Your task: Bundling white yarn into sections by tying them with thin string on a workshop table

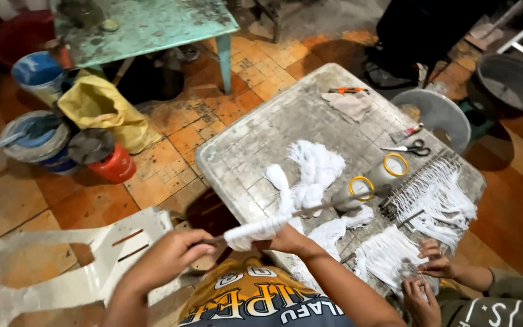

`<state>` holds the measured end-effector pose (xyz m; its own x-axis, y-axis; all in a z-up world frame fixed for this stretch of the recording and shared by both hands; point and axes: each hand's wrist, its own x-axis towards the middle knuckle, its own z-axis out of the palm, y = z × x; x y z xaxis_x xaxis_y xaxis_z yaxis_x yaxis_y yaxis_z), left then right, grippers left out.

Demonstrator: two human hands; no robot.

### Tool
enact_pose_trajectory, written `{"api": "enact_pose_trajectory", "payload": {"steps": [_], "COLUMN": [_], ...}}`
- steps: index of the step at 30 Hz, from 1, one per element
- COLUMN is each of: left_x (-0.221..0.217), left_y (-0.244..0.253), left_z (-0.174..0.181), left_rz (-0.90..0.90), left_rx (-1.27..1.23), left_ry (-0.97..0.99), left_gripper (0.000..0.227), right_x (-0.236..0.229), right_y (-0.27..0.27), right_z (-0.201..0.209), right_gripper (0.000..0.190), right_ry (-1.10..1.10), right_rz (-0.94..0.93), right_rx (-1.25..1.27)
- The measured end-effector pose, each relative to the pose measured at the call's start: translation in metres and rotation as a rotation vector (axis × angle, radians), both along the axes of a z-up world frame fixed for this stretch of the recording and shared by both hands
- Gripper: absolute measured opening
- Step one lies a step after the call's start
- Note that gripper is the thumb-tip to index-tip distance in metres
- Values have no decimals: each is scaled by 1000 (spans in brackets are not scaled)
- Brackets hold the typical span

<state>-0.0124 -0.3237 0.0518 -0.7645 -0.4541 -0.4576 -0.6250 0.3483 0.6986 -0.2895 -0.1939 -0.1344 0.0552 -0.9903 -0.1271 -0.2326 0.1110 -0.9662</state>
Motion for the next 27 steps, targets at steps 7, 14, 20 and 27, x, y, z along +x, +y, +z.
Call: {"api": "enact_pose_trajectory", "payload": {"steps": [7, 14, 20, 27], "left_x": [-27, -104, -224, -353], "left_y": [-78, -222, -308, -299], "left_z": [27, -18, -110, -346], "left_rz": [22, 163, 69, 33], "left_rx": [-4, -369, -418, -114], "left_ry": [-52, 125, 446, 464], "left_gripper": [24, 29, 44, 53], "right_x": [-26, -4, 25, 48], "right_y": [44, 86, 68, -23], "right_z": [-97, -71, -78, -60], "right_gripper": [14, 33, 49, 44], "right_ry": [265, 12, -233, -272], "right_rz": [-198, -758, -1170, -1364], "right_rx": [196, 421, 337, 304]}}
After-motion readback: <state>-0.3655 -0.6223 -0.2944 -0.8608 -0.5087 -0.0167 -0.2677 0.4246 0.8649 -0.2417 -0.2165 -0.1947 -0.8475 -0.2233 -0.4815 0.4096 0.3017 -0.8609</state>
